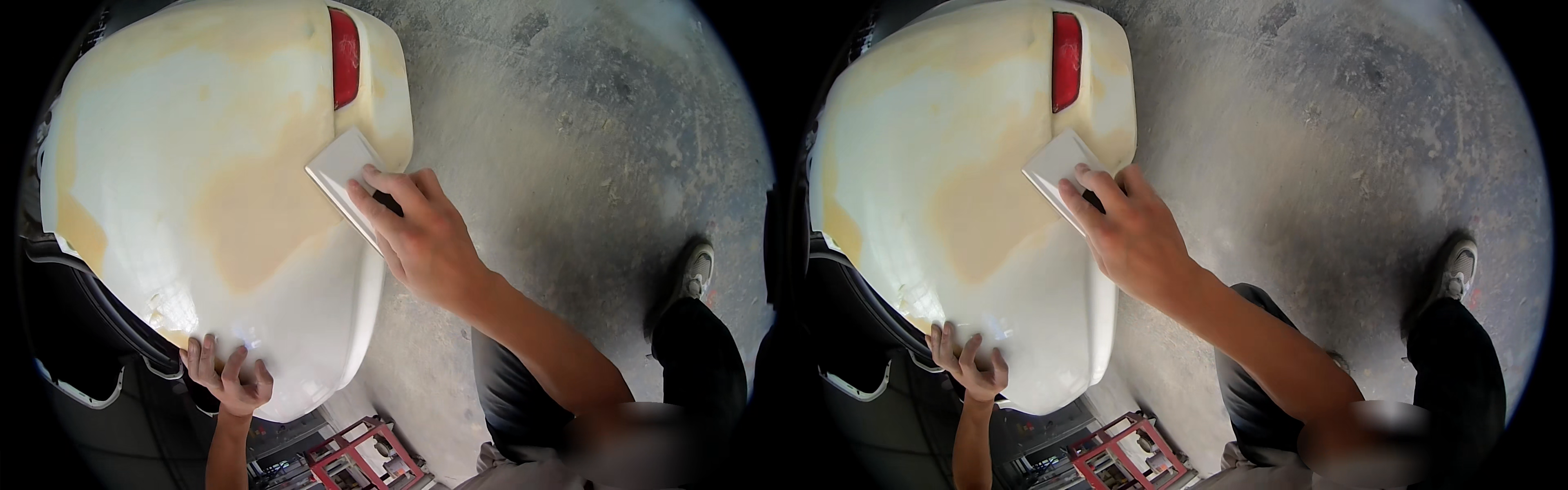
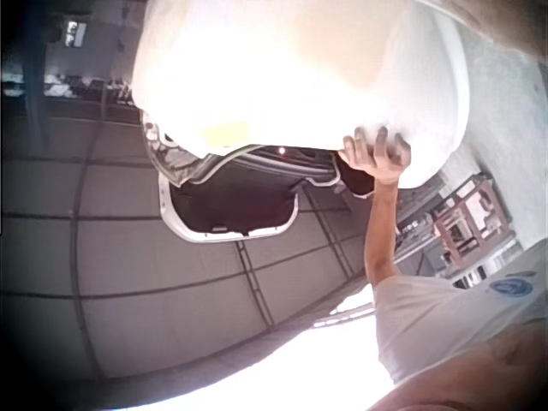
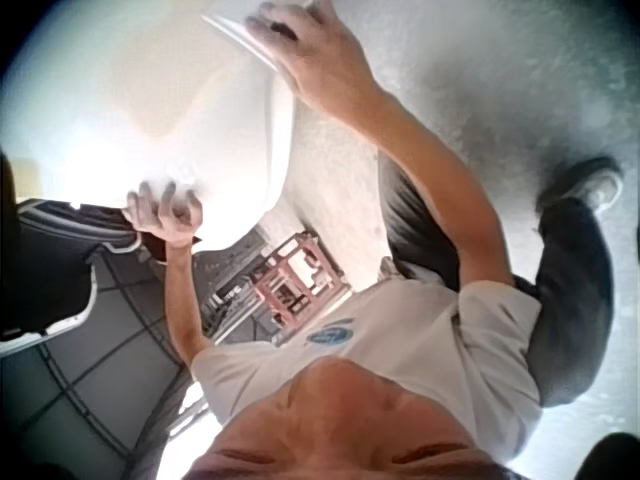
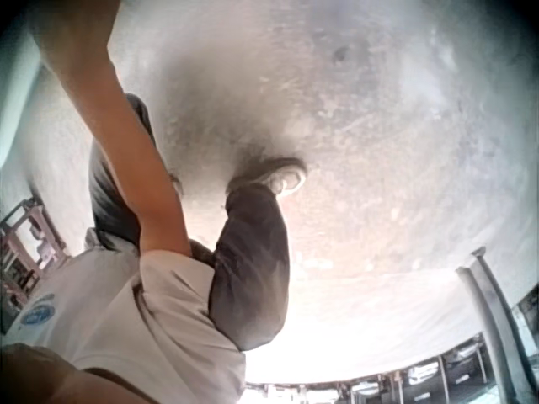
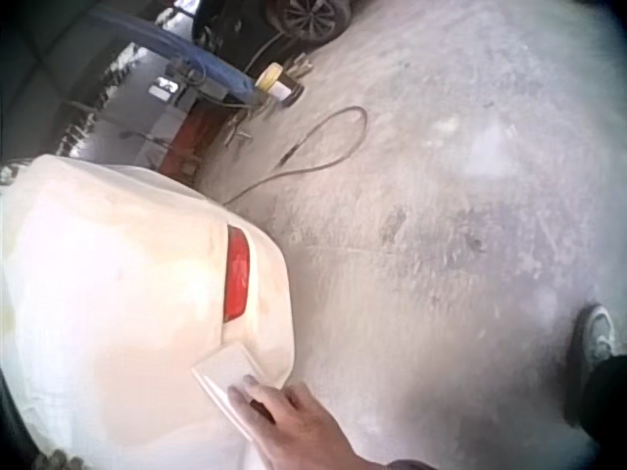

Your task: The person sands the surface of a white car bumper with a sanding block, moving across different areas to smooth the surface. The person holds the bumper steady with one hand while sanding with the other.

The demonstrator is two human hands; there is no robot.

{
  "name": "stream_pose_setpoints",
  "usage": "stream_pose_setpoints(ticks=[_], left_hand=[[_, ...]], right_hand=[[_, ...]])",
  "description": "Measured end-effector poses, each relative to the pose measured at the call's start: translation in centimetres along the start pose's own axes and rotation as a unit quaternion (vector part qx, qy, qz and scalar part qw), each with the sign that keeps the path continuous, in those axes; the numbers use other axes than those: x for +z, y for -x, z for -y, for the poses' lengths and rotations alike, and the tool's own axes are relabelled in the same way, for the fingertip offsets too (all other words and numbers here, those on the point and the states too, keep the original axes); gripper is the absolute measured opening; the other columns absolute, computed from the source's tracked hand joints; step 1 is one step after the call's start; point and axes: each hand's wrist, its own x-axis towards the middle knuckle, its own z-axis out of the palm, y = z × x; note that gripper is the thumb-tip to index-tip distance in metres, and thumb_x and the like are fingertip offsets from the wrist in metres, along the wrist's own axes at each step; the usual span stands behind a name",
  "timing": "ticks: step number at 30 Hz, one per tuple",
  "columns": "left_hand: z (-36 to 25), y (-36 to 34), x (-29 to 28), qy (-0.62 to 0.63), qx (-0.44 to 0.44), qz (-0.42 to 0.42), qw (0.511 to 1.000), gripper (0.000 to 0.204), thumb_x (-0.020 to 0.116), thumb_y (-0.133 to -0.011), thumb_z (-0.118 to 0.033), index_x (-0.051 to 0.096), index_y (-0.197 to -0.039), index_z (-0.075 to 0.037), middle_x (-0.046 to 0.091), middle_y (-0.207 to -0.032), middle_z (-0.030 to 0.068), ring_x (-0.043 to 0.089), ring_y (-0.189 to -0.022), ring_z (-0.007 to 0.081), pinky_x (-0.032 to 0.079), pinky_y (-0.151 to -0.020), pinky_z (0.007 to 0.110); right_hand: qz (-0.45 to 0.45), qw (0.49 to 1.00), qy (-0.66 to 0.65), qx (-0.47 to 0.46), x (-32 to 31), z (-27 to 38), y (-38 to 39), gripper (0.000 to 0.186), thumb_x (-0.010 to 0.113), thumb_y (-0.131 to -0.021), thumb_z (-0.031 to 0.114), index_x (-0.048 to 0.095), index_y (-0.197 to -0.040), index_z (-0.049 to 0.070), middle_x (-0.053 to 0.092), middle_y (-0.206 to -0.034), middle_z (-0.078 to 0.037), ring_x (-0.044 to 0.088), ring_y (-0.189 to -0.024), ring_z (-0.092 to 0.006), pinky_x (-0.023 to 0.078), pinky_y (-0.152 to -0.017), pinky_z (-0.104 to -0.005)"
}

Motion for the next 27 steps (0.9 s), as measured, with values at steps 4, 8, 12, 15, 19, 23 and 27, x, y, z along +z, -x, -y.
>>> stream_pose_setpoints(ticks=[4, 8, 12, 15, 19, 23, 27], left_hand=[[0.3, 0.5, 0.2, -0.004, -0.01, -0.002, 1.0, 0.045, 0.064, -0.091, -0.023, 0.055, -0.13, -0.004, 0.043, -0.152, 0.0256, 0.034, -0.147, 0.0478, 0.018, -0.122, 0.068], [-0.7, -2.1, -1.4, -0.069, 0.011, 0.032, 0.997, 0.054, 0.065, -0.088, -0.021, 0.053, -0.138, -0.003, 0.042, -0.157, 0.0243, 0.035, -0.149, 0.0457, 0.018, -0.123, 0.066], [-5.0, -9.6, 0.7, 0.008, 0.0, 0.18, 0.984, 0.066, 0.067, -0.089, -0.023, 0.049, -0.149, -0.001, 0.037, -0.164, 0.0213, 0.032, -0.153, 0.0407, 0.025, -0.123, 0.061], [-8.4, -17.9, 5.3, 0.049, 0.038, 0.198, 0.978, 0.073, 0.071, -0.091, -0.031, 0.047, -0.151, 0.002, 0.036, -0.165, 0.0205, 0.031, -0.154, 0.0358, 0.027, -0.127, 0.048], [-12.0, -23.6, 11.6, 0.012, 0.051, 0.186, 0.981, 0.081, 0.072, -0.091, -0.037, 0.043, -0.153, 0.006, 0.033, -0.166, 0.0217, 0.029, -0.156, 0.0325, 0.022, -0.13, 0.044], [-12.8, -23.4, 12.0, -0.015, 0.05, 0.185, 0.981, 0.082, 0.073, -0.091, -0.038, 0.042, -0.153, 0.008, 0.03, -0.166, 0.0253, 0.027, -0.157, 0.035, 0.022, -0.13, 0.045], [-12.2, -20.9, 9.9, 0.012, 0.056, 0.196, 0.979, 0.084, 0.073, -0.091, -0.038, 0.043, -0.151, 0.01, 0.031, -0.165, 0.0267, 0.028, -0.156, 0.0378, 0.022, -0.13, 0.047]], right_hand=[[0.092, 0.995, 0.02, 0.015, -2.5, -0.5, 5.1, 0.05, 0.076, -0.079, 0.001, 0.069, -0.128, 0.01, 0.062, -0.133, -0.008, 0.057, -0.094, -0.0276, 0.055, -0.082, -0.0344], [-0.06, 0.912, -0.206, 0.351, -4.5, -5.8, 8.3, 0.037, 0.059, -0.102, 0.012, 0.068, -0.138, 0.008, 0.067, -0.133, -0.012, 0.067, -0.109, -0.0213, 0.052, -0.097, -0.0312], [-0.145, 0.639, -0.401, 0.64, -7.9, -7.4, 6.4, 0.049, 0.06, -0.098, 0.019, 0.061, -0.146, 0.006, 0.068, -0.121, -0.005, 0.063, -0.1, -0.0109, 0.049, -0.092, -0.027], [-0.149, 0.595, -0.443, 0.654, -8.2, -7.8, 7.5, 0.054, 0.06, -0.097, 0.02, 0.058, -0.149, 0.007, 0.068, -0.119, -0.005, 0.062, -0.099, -0.0106, 0.049, -0.092, -0.0272], [-0.147, 0.613, -0.436, 0.642, -7.2, -5.7, 6.8, 0.058, 0.061, -0.095, 0.019, 0.056, -0.151, 0.007, 0.068, -0.12, -0.004, 0.061, -0.101, -0.0112, 0.047, -0.092, -0.0255], [-0.152, 0.63, -0.436, 0.624, -7.2, -5.3, 6.4, 0.055, 0.062, -0.094, 0.019, 0.06, -0.147, 0.008, 0.067, -0.112, -0.002, 0.059, -0.095, -0.0101, 0.046, -0.09, -0.0246], [-0.162, 0.65, -0.409, 0.62, -8.3, -6.1, 6.2, 0.053, 0.063, -0.094, 0.02, 0.062, -0.146, 0.01, 0.064, -0.105, 0.001, 0.056, -0.088, -0.009, 0.046, -0.086, -0.0242]])
